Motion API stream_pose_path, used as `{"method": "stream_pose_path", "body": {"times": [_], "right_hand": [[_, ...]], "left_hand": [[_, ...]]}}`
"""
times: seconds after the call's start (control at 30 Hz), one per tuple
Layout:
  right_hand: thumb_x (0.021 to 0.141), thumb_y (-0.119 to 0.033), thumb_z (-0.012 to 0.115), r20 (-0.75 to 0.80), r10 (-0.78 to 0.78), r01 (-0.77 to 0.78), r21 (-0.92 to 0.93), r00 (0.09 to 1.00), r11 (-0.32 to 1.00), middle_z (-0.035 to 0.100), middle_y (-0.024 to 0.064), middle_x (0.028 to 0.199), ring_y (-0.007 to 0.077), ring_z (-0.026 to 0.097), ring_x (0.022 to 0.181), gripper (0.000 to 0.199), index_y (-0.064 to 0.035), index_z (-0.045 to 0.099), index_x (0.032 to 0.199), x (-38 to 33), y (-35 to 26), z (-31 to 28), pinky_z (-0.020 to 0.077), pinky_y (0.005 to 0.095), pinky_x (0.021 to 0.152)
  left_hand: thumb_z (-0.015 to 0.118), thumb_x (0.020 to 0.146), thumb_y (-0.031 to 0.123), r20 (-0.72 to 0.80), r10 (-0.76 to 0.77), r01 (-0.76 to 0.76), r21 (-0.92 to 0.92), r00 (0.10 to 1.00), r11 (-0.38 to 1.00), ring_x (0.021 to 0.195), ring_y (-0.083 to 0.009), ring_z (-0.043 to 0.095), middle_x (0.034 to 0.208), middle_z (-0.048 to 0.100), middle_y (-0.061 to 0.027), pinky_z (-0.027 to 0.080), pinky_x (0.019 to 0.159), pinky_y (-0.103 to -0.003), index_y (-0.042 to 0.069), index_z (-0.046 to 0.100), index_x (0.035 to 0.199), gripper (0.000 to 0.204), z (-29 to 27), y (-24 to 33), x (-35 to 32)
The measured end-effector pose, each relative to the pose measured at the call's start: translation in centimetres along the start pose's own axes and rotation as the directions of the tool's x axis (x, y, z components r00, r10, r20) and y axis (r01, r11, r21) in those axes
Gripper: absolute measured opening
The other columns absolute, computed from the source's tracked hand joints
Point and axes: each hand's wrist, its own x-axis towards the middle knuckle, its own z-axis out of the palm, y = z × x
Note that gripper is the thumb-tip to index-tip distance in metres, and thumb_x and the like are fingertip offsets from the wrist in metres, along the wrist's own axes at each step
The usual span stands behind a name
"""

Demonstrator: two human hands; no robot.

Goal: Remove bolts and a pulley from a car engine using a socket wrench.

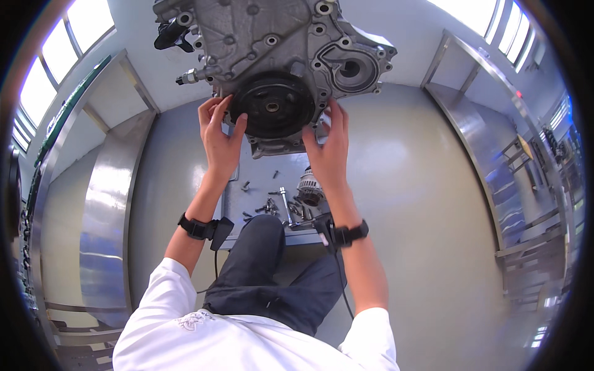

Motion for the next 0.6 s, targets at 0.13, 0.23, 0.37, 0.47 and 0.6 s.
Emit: {"method": "stream_pose_path", "body": {"times": [0.13, 0.23, 0.37, 0.47, 0.6], "right_hand": [[0.073, -0.003, 0.06, 0.083, -0.11, 0.126, -0.21, 0.99, 0.97, 0.046, 0.0199, 0.114, 0.0347, 0.049, 0.104, 0.047, 0.0041, 0.045, 0.117, 3.2, -0.6, 1.4, 0.0427, 0.0383, 0.085], [0.072, -0.002, 0.06, 0.006, -0.141, 0.137, -0.288, 0.99, 0.948, 0.049, 0.0216, 0.11, 0.0383, 0.05, 0.1, 0.041, 0.0051, 0.05, 0.11, 2.9, -1.0, 2.5, 0.0422, 0.0391, 0.084], [0.07, -0.002, 0.061, -0.086, -0.171, 0.135, -0.321, 0.982, 0.937, 0.054, 0.0204, 0.099, 0.0384, 0.053, 0.093, 0.034, 0.004, 0.055, 0.103, 3.3, -1.0, 2.7, 0.0436, 0.04, 0.08], [0.068, -0.004, 0.064, -0.036, -0.172, 0.146, -0.379, 0.984, 0.914, 0.058, 0.0196, 0.094, 0.0373, 0.055, 0.089, 0.034, 0.0024, 0.057, 0.101, 4.2, -0.1, 1.7, 0.0447, 0.0399, 0.077], [0.065, -0.008, 0.066, 0.051, -0.165, 0.171, -0.4, 0.985, 0.9, 0.06, 0.0196, 0.092, 0.0358, 0.058, 0.087, 0.036, 0.0003, 0.059, 0.099, 4.8, -0.7, 1.6, 0.0454, 0.0395, 0.076]], "left_hand": [[0.071, 0.066, 0.006, -0.078, -0.059, 0.056, -0.041, 0.995, 0.998, 0.089, -0.0252, 0.054, 0.104, 0.05, -0.0121, 0.046, 0.077, -0.033, 0.0, 0.052, 0.111, 0.049, 1.0, 1.7, -0.2], [0.07, 0.06, -0.002, -0.166, -0.118, 0.104, -0.093, 0.979, 0.99, 0.078, -0.0244, 0.057, 0.089, 0.053, -0.0117, 0.05, 0.063, -0.031, -0.001, 0.054, 0.099, 0.042, 1.8, 1.0, 0.8], [0.07, 0.056, -0.002, -0.175, -0.149, 0.136, -0.083, 0.973, 0.987, 0.075, -0.0227, 0.056, 0.087, 0.054, -0.0106, 0.049, 0.06, -0.03, -0.001, 0.055, 0.096, 0.042, 2.1, 1.3, 1.3], [0.071, 0.055, -0.001, -0.174, -0.171, 0.151, -0.123, 0.97, 0.981, 0.074, -0.0222, 0.056, 0.085, 0.054, -0.0102, 0.047, 0.058, -0.03, -0.001, 0.056, 0.094, 0.042, 2.5, 1.1, 1.2], [0.071, 0.055, 0.0, -0.165, -0.18, 0.164, -0.106, 0.97, 0.981, 0.074, -0.0217, 0.056, 0.084, 0.055, -0.0101, 0.048, 0.059, -0.031, -0.001, 0.057, 0.093, 0.041, 2.0, 0.8, 1.0]]}}
